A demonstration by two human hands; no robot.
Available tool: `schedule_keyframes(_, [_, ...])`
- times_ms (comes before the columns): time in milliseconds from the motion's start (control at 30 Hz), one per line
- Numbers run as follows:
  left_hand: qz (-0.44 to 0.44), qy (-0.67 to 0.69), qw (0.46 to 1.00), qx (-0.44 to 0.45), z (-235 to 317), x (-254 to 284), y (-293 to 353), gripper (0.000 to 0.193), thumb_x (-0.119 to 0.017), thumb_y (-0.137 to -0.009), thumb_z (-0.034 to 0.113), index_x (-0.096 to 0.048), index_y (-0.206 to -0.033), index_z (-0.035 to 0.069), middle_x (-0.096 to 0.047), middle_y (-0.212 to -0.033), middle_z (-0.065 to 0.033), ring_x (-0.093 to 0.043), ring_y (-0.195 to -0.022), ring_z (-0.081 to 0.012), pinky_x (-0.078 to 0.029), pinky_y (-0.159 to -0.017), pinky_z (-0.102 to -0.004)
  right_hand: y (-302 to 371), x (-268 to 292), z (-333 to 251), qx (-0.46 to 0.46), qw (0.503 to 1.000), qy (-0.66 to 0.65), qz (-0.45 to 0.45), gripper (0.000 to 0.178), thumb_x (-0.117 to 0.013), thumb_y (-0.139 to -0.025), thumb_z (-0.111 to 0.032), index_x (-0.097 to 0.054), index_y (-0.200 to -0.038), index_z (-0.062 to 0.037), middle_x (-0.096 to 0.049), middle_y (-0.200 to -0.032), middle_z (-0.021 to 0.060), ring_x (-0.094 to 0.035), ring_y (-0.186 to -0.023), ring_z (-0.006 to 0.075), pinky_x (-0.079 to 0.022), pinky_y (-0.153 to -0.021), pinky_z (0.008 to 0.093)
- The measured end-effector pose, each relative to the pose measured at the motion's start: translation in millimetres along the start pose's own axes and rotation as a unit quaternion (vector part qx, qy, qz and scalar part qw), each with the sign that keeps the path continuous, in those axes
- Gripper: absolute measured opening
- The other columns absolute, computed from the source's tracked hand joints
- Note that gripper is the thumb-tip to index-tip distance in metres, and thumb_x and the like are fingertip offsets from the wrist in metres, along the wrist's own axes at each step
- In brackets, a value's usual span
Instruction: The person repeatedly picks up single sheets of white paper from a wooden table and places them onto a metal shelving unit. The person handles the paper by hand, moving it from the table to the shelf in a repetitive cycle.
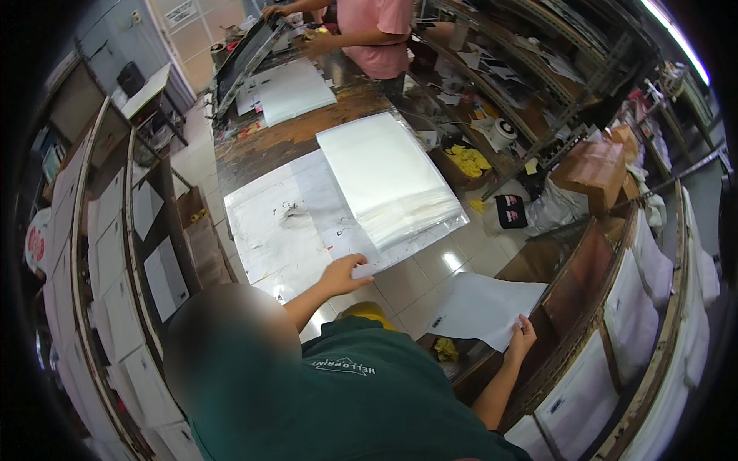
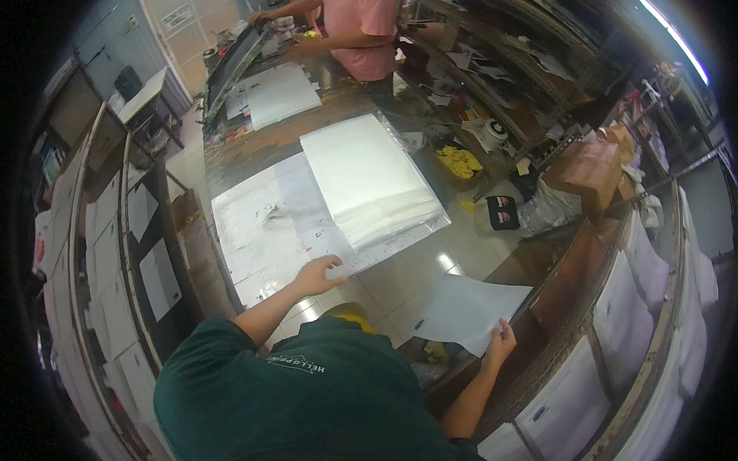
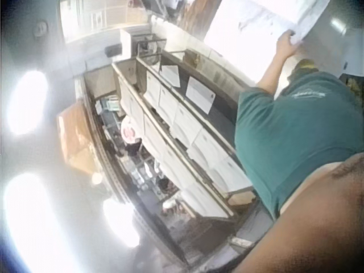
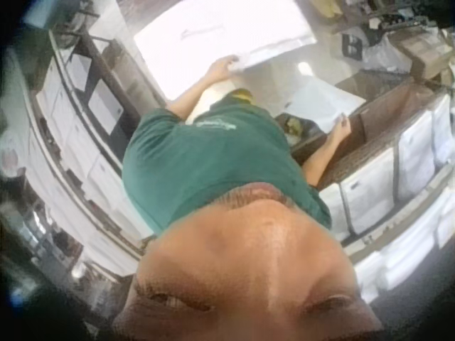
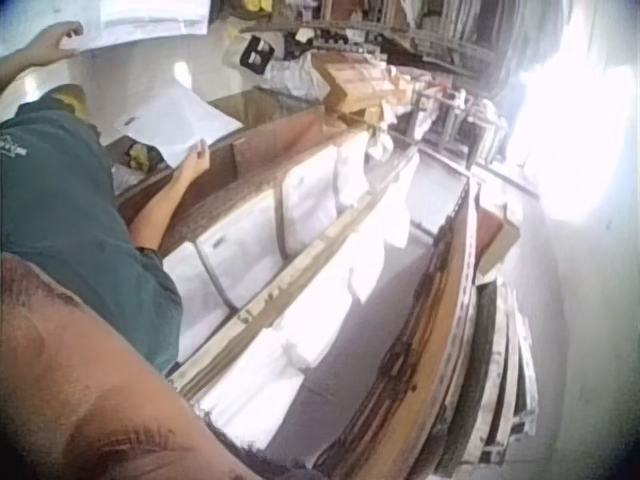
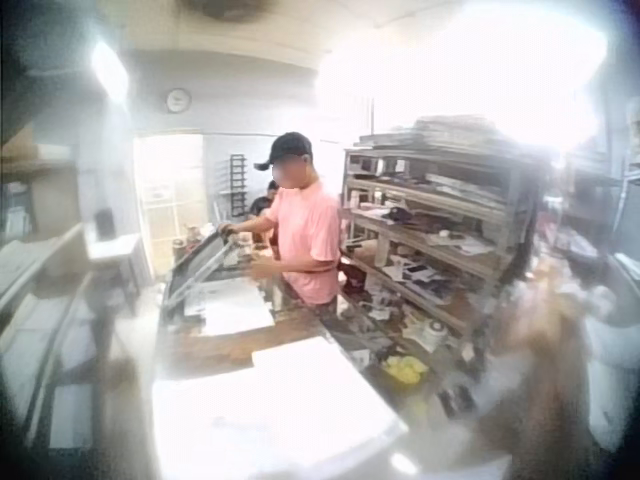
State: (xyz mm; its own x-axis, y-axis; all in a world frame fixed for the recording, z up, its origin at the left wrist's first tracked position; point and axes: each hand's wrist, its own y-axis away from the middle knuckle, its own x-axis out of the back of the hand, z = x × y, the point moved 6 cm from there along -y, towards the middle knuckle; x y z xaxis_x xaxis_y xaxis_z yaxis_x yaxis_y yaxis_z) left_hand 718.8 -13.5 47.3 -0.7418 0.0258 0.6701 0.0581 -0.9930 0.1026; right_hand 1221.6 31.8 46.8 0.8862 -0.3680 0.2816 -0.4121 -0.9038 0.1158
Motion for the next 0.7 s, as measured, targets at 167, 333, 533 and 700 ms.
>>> schedule_keyframes(167, [0.136, -0.018, 0.987, 0.078, -53, 20, 12, 0.04, -0.068, -0.072, 0.036, -0.057, -0.097, 0.008, -0.061, -0.096, -0.0101, -0.06, -0.086, -0.0257, -0.048, -0.073, -0.0361, -36, -18, -3, 0.039, 0.999, -0.008, -0.021, 0.038, -0.048, -0.072, 0.011, -0.058, -0.107, 0.0032, -0.058, -0.088, 0.0053, -0.053, -0.073, 0.0111, -0.042, -0.066, 0.0222])
schedule_keyframes(333, [0.201, -0.015, 0.969, 0.142, -97, 43, -4, 0.035, -0.068, -0.071, 0.033, -0.057, -0.092, 0.007, -0.062, -0.09, -0.0106, -0.06, -0.082, -0.0246, -0.048, -0.071, -0.0363, -74, -30, -24, 0.041, 0.999, 0.035, 0.004, 0.038, -0.046, -0.073, 0.01, -0.057, -0.109, 0.0034, -0.058, -0.089, 0.0052, -0.053, -0.073, 0.0107, -0.042, -0.066, 0.0219])
schedule_keyframes(533, [0.263, 0.04, 0.945, 0.189, -131, 67, -45, 0.037, -0.071, -0.069, 0.028, -0.055, -0.093, 0.005, -0.061, -0.083, -0.0083, -0.058, -0.07, -0.0213, -0.047, -0.064, -0.033, -83, -39, -50, 0.086, 0.996, 0.023, 0.014, 0.033, -0.048, -0.075, 0.011, -0.058, -0.106, 0.0047, -0.06, -0.094, 0.0091, -0.057, -0.082, 0.015, -0.044, -0.075, 0.025])
schedule_keyframes(700, [0.3, 0.176, 0.921, 0.175, -140, 77, -71, 0.044, -0.07, -0.073, 0.033, -0.052, -0.101, 0.005, -0.061, -0.083, -0.0063, -0.058, -0.071, -0.0192, -0.047, -0.064, -0.0325, -76, -43, -45, 0.055, 0.995, 0.055, 0.055, 0.031, -0.048, -0.077, 0.011, -0.057, -0.106, 0.0065, -0.06, -0.1, 0.0122, -0.058, -0.089, 0.0176, -0.044, -0.081, 0.0272])
